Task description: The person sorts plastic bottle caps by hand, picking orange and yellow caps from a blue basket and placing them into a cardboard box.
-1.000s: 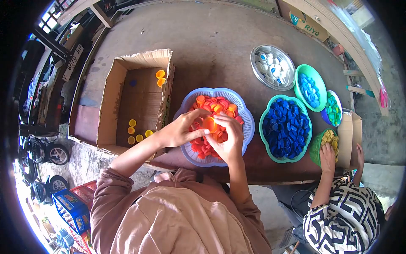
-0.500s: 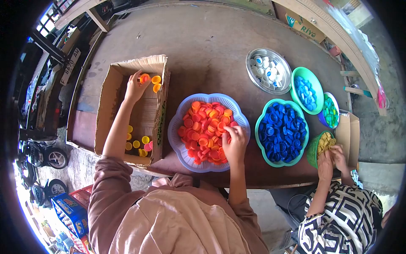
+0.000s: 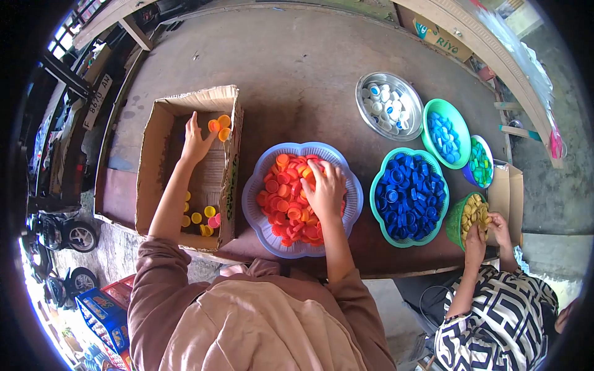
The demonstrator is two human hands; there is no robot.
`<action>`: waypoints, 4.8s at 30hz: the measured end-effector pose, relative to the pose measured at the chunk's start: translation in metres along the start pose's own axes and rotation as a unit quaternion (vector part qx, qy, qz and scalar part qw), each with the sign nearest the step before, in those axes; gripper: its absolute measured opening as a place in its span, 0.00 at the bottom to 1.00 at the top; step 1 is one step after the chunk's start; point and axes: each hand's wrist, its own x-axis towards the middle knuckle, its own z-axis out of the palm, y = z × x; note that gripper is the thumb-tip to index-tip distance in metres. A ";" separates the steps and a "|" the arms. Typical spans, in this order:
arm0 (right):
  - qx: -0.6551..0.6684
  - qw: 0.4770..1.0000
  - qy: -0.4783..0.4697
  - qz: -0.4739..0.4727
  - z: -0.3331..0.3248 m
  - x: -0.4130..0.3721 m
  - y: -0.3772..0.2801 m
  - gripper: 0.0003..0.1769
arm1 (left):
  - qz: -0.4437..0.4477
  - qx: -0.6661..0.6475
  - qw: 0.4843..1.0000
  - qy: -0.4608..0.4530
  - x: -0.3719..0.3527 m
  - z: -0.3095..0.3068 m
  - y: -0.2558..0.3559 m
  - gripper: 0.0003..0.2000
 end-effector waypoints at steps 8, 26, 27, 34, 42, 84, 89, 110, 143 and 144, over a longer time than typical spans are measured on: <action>0.162 0.987 0.003 0.019 -0.006 -0.013 0.017 0.16 | 0.071 -0.086 0.994 -0.009 -0.041 -0.066 0.087 0.38; 0.699 0.685 -0.176 0.105 -0.038 -0.059 -0.033 0.17 | 0.414 -0.153 0.869 -0.223 -0.143 -0.042 0.194 0.23; 0.709 0.666 -0.195 0.124 -0.032 -0.062 -0.034 0.17 | 0.409 -0.176 0.867 -0.225 -0.143 -0.044 0.193 0.21; 0.254 0.964 -0.019 0.077 -0.027 -0.027 -0.002 0.16 | 0.305 -0.202 0.922 -0.130 -0.123 -0.082 0.155 0.18; -0.036 0.999 -0.023 0.014 -0.009 0.005 0.024 0.09 | 0.156 -0.119 0.980 -0.030 -0.092 -0.086 0.134 0.21; 0.316 0.936 -0.047 0.146 -0.014 -0.037 -0.016 0.13 | 0.021 -0.115 0.987 -0.111 -0.088 -0.063 0.047 0.13; 0.087 0.996 0.027 0.015 0.007 -0.007 -0.007 0.15 | 0.059 -0.042 0.976 -0.207 -0.101 -0.018 0.036 0.13; 0.702 0.659 -0.179 0.202 -0.023 -0.064 -0.048 0.15 | 0.313 -0.240 0.893 -0.215 -0.139 -0.058 0.187 0.22; 0.013 0.997 -0.073 0.027 -0.014 -0.007 0.027 0.17 | 0.100 -0.095 0.981 -0.135 -0.105 -0.041 0.053 0.33; 0.029 0.997 -0.069 0.029 -0.018 -0.010 0.027 0.15 | 0.081 -0.110 0.985 -0.108 -0.104 -0.046 0.059 0.32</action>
